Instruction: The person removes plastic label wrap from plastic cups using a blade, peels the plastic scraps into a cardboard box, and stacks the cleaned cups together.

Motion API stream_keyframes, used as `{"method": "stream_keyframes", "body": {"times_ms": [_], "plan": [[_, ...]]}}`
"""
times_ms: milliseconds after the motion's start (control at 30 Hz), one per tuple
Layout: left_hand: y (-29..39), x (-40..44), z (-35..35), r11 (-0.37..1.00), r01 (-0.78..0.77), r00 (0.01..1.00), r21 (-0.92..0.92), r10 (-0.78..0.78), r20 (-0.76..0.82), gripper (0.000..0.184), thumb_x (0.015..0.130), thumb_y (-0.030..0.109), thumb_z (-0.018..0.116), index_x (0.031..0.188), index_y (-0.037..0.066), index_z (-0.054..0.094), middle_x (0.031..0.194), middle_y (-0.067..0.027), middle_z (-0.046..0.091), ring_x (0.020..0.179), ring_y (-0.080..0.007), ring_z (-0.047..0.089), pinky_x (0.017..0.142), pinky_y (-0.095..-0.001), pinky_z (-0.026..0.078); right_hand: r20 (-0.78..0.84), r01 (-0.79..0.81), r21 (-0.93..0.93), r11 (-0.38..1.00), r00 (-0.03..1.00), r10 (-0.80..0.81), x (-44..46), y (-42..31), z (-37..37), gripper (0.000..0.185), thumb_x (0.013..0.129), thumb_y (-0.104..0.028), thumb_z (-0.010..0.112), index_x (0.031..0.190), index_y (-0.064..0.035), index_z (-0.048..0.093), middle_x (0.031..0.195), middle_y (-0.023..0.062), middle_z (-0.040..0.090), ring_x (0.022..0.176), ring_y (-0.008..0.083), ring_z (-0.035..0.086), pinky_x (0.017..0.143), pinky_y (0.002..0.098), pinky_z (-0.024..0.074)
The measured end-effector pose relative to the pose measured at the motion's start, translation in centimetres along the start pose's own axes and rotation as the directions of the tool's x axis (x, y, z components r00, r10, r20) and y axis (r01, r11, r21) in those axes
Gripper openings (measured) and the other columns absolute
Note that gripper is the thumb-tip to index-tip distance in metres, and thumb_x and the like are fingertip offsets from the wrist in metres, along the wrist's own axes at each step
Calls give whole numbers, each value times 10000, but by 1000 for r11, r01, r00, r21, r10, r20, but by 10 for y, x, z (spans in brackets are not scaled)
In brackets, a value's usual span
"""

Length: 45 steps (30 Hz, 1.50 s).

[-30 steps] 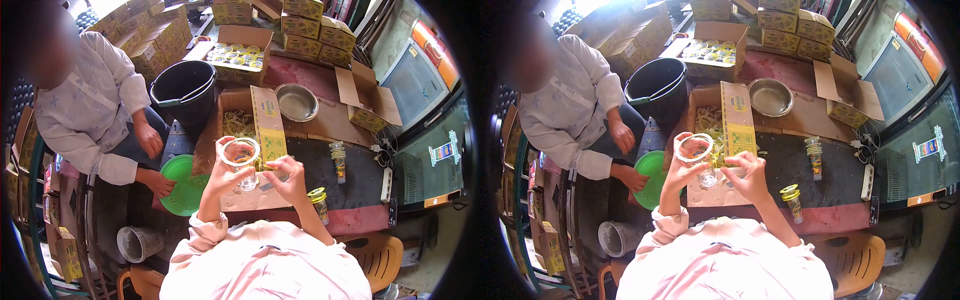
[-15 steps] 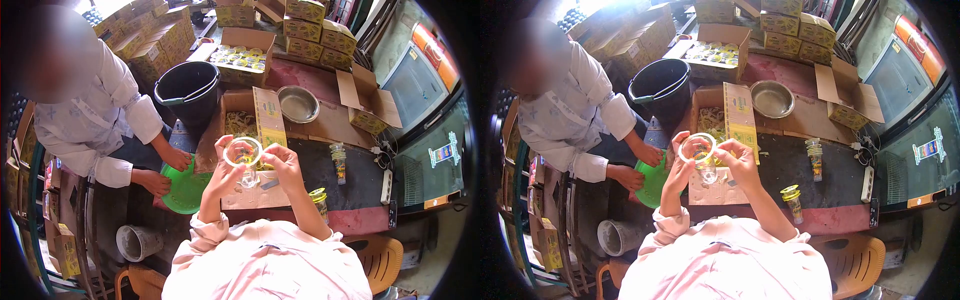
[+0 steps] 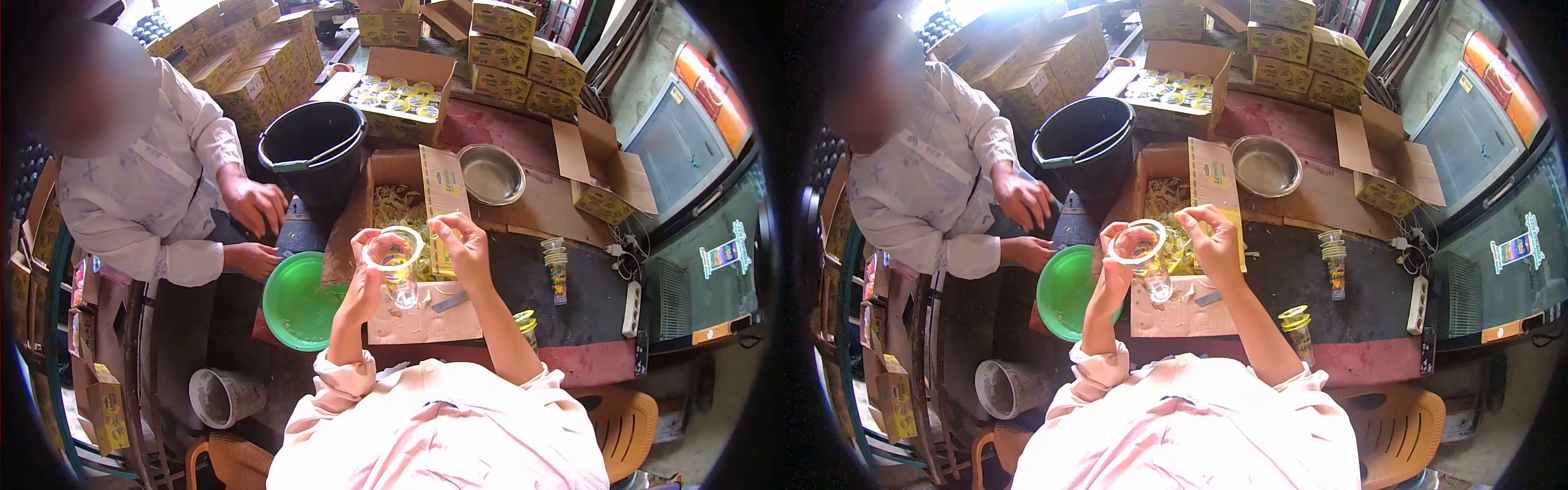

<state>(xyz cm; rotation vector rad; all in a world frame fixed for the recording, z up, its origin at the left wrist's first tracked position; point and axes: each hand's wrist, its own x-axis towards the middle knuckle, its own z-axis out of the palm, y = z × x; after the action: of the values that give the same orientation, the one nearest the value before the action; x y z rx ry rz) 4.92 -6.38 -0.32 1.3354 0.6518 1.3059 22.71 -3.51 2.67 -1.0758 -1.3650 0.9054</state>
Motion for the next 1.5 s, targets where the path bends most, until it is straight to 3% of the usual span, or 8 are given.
{"method": "stream_keyframes", "body": {"times_ms": [67, 133, 267, 367, 867, 1200, 1367, 1500], "plan": [[2, 1, 1, 999, -19, 999, -45, 18, -31, 825, 781, 715, 371, 1228, 53, 165, 1184, -113, 445, 1123, -189, 423, 981, -314, 291, 72, 145, -388, 910, 989, -126, 3, 8, -1, 222, 832, -117, 585, 1033, -33, 626, 874, 68, 615, 807, 139, 575, 770, 251, 411], [-1, 0, -5, 997, -68, 997, 34, 69, -35, 773, 807, 643, 446, 1224, 55, 169, 1170, -109, 441, 1119, -191, 424, 980, -316, 296, 180, 349, -761, 548, 924, -338, 2, 18, 2, 248, 821, -130, 586, 1045, -28, 622, 926, 102, 611, 808, 176, 587, 759, 264, 417], [29, -1, 4, 882, -33, 999, 471, 38, -1, 698, 796, 333, 653, 1210, 57, 164, 1131, -103, 433, 1107, -203, 434, 968, -338, 326, 114, 187, -448, 874, 982, -152, 5, 2, -3, 268, 821, -237, 585, 1036, -83, 629, 950, 81, 590, 866, 235, 562, 755, 330, 341], [29, 1, 12, 871, 24, 993, 490, 35, -111, 753, 705, 62, 710, 1203, 70, 145, 1118, -153, 398, 1109, -263, 428, 941, -367, 367, 249, 413, -359, 837, 907, -340, -5, -39, -2, 236, 771, -214, 651, 976, -97, 646, 863, 60, 573, 825, 209, 552, 761, 329, 340], [37, 4, 22, 737, -30, 971, 676, 181, -154, 656, 684, 45, 712, 1141, 81, 244, 1038, -131, 447, 1013, -261, 490, 907, -381, 386, 486, 543, -194, 817, 777, -400, -11, -53, 1, 101, 741, -44, 635, 840, -44, 617, 781, 100, 574, 725, 261, 586, 624, 350, 455], [28, 13, 32, 718, -97, 904, 689, 354, -241, 612, 660, 41, 742, 1066, 97, 287, 965, -123, 541, 846, -232, 557, 739, -352, 465, 290, 551, -348, 759, 833, -471, -20, -50, 12, 84, 764, -22, 612, 845, -28, 588, 799, 115, 565, 711, 290, 581, 619, 357, 474], [31, 12, 25, 726, -79, 937, 684, 289, -198, 595, 640, 36, 738, 1053, 53, 310, 983, -165, 512, 918, -338, 544, 781, -396, 444, 229, 474, -243, 846, 876, -425, -20, -49, 14, 74, 771, 2, 610, 836, -18, 580, 774, 122, 558, 676, 287, 577, 591, 338, 472], [34, 11, 18, 707, -115, 953, 698, 278, -125, 561, 642, 16, 722, 1039, 51, 327, 980, -168, 511, 923, -357, 539, 793, -413, 436, 229, 428, -225, 876, 896, -379, -21, -51, 15, 65, 769, 13, 629, 803, 17, 574, 758, 94, 567, 627, 172, 552, 551, 259, 446]]}}
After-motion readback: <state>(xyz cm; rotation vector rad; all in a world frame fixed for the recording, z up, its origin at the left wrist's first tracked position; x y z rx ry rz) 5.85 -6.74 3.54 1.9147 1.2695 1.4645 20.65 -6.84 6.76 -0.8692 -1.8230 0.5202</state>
